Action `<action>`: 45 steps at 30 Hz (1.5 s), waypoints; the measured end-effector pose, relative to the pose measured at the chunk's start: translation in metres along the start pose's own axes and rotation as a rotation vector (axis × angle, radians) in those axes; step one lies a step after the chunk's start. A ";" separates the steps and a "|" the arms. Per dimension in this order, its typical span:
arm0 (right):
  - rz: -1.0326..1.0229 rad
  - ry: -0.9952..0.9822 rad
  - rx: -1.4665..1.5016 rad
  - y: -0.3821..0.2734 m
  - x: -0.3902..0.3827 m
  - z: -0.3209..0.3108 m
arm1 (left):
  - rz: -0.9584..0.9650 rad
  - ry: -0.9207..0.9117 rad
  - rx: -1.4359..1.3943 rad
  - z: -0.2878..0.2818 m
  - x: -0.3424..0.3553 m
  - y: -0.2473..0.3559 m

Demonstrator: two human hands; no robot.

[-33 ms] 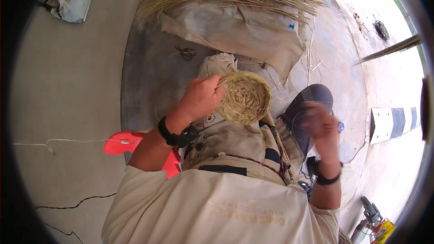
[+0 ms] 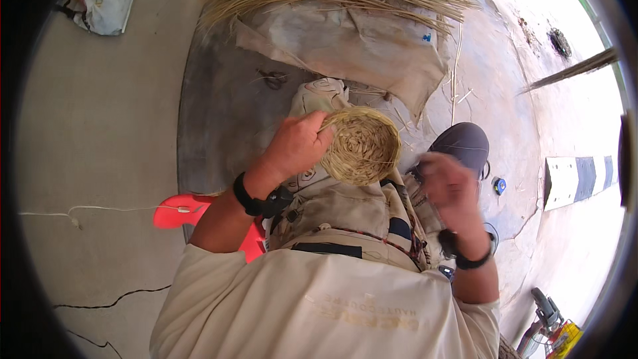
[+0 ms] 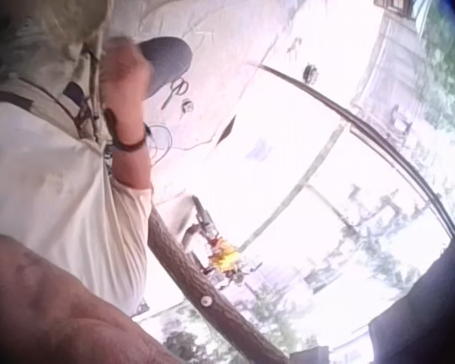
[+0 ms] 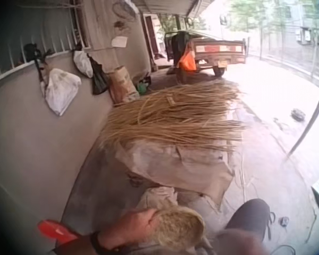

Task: Weaving a round straw object using straw fibers and a needle.

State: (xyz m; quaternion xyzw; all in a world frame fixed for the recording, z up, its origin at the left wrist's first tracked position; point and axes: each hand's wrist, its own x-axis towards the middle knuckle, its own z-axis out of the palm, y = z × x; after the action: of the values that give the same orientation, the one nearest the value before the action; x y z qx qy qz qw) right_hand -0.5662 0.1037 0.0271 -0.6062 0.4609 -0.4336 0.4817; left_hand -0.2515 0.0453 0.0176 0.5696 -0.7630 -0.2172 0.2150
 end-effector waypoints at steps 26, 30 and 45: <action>-0.090 -0.042 -0.303 0.024 0.043 0.096 | -0.008 0.067 -0.031 0.031 -0.015 0.033; 0.128 -0.158 -0.072 0.026 0.048 0.085 | 0.029 0.092 -0.071 0.033 -0.013 0.023; -0.189 -0.062 -0.616 -0.015 0.058 0.038 | 0.390 -0.022 0.249 0.013 0.010 0.034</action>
State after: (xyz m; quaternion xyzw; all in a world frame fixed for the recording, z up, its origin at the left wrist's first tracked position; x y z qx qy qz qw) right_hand -0.5158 0.0562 0.0408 -0.7766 0.4972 -0.2979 0.2467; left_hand -0.2881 0.0459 0.0274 0.4313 -0.8817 -0.0819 0.1727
